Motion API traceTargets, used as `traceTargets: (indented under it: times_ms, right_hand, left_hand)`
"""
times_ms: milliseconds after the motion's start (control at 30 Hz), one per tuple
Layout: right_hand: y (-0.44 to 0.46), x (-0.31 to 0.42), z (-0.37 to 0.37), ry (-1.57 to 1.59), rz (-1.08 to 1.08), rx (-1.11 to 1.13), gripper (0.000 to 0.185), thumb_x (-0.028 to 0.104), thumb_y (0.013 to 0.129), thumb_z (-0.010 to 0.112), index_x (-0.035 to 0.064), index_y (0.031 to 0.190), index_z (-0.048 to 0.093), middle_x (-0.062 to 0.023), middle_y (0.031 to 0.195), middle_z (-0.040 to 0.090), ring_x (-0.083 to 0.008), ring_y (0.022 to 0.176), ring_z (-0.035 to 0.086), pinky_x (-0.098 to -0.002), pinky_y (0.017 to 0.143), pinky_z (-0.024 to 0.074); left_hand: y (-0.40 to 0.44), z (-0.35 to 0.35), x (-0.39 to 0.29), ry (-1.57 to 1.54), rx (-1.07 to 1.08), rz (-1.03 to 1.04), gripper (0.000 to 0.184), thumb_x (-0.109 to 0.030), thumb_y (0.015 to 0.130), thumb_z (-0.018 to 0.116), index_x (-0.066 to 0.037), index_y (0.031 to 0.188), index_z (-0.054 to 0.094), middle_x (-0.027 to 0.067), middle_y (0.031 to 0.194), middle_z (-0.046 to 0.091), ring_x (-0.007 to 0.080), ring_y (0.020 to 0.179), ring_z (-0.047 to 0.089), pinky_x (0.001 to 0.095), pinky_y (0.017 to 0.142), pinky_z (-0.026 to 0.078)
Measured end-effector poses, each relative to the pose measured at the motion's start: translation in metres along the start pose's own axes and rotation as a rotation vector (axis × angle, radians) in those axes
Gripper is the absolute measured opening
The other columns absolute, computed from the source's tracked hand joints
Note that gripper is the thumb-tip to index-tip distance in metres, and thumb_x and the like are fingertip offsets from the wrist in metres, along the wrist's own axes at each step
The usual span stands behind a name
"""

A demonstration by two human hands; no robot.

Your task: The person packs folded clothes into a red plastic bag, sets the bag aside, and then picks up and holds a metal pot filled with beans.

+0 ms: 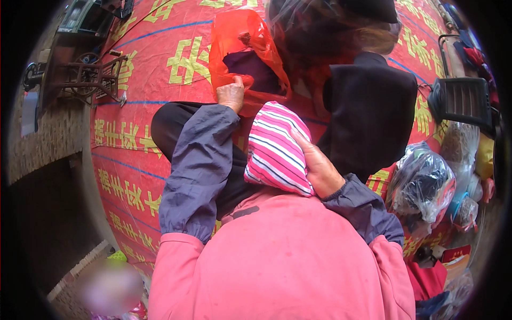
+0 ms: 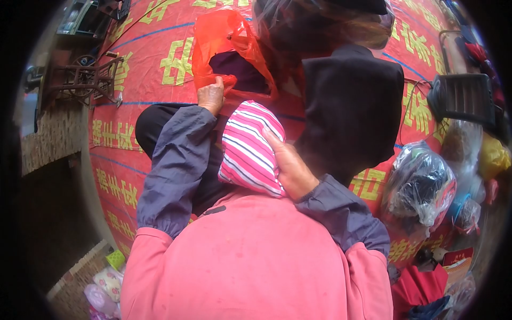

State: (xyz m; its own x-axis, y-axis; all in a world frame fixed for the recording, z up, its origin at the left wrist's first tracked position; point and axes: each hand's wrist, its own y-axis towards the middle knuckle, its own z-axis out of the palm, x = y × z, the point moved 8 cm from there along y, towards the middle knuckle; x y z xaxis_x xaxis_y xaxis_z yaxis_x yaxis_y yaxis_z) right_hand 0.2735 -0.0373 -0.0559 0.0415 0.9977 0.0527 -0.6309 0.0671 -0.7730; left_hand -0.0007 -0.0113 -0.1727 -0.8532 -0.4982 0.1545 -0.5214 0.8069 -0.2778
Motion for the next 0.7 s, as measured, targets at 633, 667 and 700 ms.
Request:
traceTargets:
  times_ms: [633, 667, 700]
  right_hand:
    - [0.002, -0.002, -0.010, 0.069, 0.028, 0.047, 0.048, 0.034, 0.097, 0.067, 0.0026, 0.132, 0.057, -0.0146, 0.122, 0.068, -0.0253, 0.105, 0.069, -0.0406, 0.094, 0.0589]
    - [0.002, -0.002, -0.011, 0.083, 0.038, 0.035, 0.048, 0.034, 0.097, 0.068, 0.0027, 0.132, 0.057, -0.0145, 0.122, 0.068, -0.0252, 0.106, 0.069, -0.0406, 0.094, 0.0588]
    - [0.002, -0.003, -0.012, 0.096, 0.049, 0.022, 0.048, 0.034, 0.097, 0.068, 0.0027, 0.132, 0.057, -0.0145, 0.122, 0.068, -0.0251, 0.106, 0.069, -0.0407, 0.094, 0.0587]
  left_hand:
    - [-0.022, -0.015, 0.054, -1.511, 0.003, -0.238, 0.007, -0.004, 0.083, 0.062, -0.004, 0.088, 0.067, 0.0072, 0.080, 0.071, 0.0169, 0.070, 0.069, 0.0307, 0.064, 0.055]
    - [-0.036, -0.016, 0.051, -1.770, 0.070, -0.323, 0.011, -0.002, 0.088, 0.058, -0.005, 0.094, 0.066, 0.0090, 0.087, 0.074, 0.0193, 0.076, 0.073, 0.0311, 0.067, 0.058]
    - [-0.050, -0.020, 0.048, -1.773, 0.071, -0.324, 0.011, -0.002, 0.088, 0.058, -0.005, 0.094, 0.066, 0.0090, 0.087, 0.074, 0.0193, 0.076, 0.073, 0.0311, 0.067, 0.058]
